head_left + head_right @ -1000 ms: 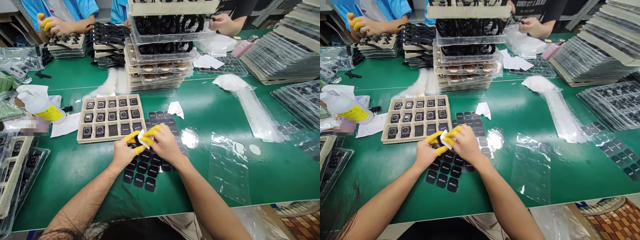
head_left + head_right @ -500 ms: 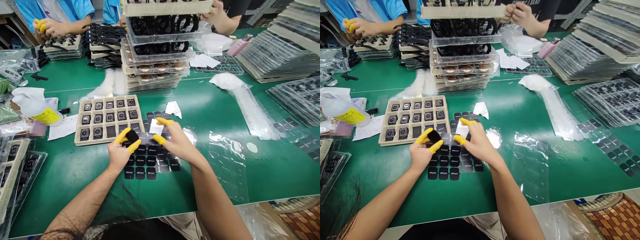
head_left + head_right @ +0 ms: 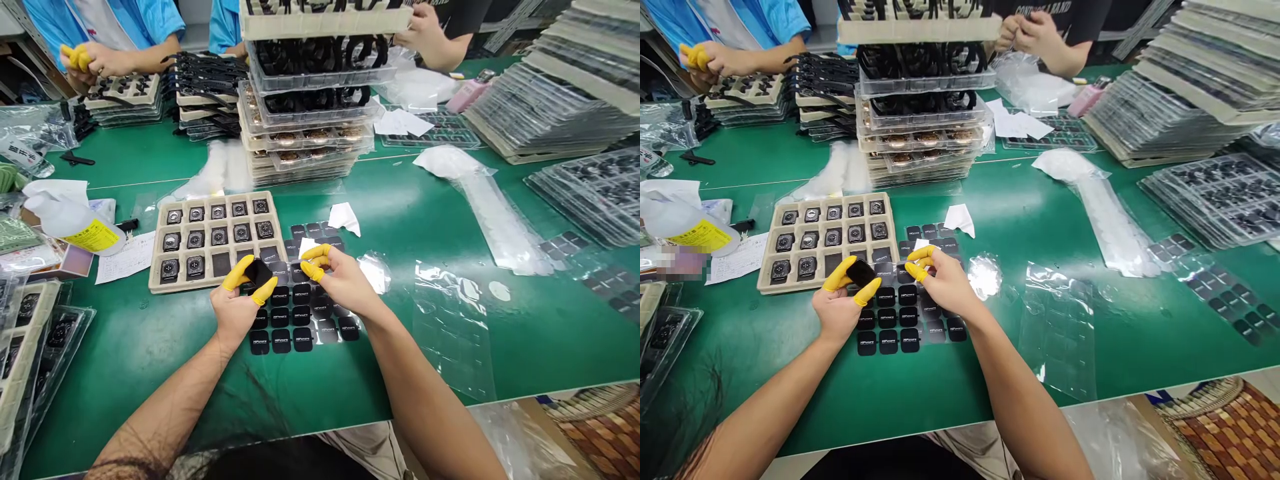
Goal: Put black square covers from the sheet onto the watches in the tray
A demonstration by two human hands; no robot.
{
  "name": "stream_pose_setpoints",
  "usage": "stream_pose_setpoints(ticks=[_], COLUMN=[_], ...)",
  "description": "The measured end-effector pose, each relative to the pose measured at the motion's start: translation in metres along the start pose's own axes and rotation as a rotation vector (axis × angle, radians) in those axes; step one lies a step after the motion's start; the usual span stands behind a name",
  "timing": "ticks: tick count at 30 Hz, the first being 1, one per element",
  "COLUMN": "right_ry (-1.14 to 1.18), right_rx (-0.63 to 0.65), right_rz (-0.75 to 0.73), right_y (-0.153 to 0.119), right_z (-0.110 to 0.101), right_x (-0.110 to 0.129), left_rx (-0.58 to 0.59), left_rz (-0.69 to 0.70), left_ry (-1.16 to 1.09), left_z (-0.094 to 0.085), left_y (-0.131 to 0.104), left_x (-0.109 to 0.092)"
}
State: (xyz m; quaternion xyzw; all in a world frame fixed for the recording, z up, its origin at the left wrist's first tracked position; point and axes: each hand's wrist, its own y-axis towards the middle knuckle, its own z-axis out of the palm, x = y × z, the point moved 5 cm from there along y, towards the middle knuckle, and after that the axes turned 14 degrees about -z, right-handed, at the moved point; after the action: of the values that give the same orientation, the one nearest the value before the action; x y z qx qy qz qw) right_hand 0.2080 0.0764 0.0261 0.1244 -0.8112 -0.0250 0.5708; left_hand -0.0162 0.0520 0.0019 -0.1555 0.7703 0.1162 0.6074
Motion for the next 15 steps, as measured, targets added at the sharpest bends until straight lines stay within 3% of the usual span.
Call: stream_pose_setpoints(ticks=[5, 8, 12, 15], right_ry=[0.033, 0.166, 0.568, 0.541], right_rx=[-0.052, -0.1, -0.311, -0.212], right_rz=[-0.129, -0.165, -0.109, 0.008], right_y=[0.003, 0.005, 0.001, -0.004], right_z=[0.003, -0.01, -0.037, -0.025], right_x=[-0.005, -0.001, 0.009, 0.019], left_rx=[0.128, 0.212, 0.258, 0.363], left_rz=[-0.148, -0.261, -0.217, -0.146], left_ry=[-0.159, -0.234, -0.13, 0.003], left_z=[0.006, 0.012, 0.015, 0.02], left_y=[0.003, 0.005, 0.004, 0.0], left_x=[-0.001, 0.002, 0.007, 0.008])
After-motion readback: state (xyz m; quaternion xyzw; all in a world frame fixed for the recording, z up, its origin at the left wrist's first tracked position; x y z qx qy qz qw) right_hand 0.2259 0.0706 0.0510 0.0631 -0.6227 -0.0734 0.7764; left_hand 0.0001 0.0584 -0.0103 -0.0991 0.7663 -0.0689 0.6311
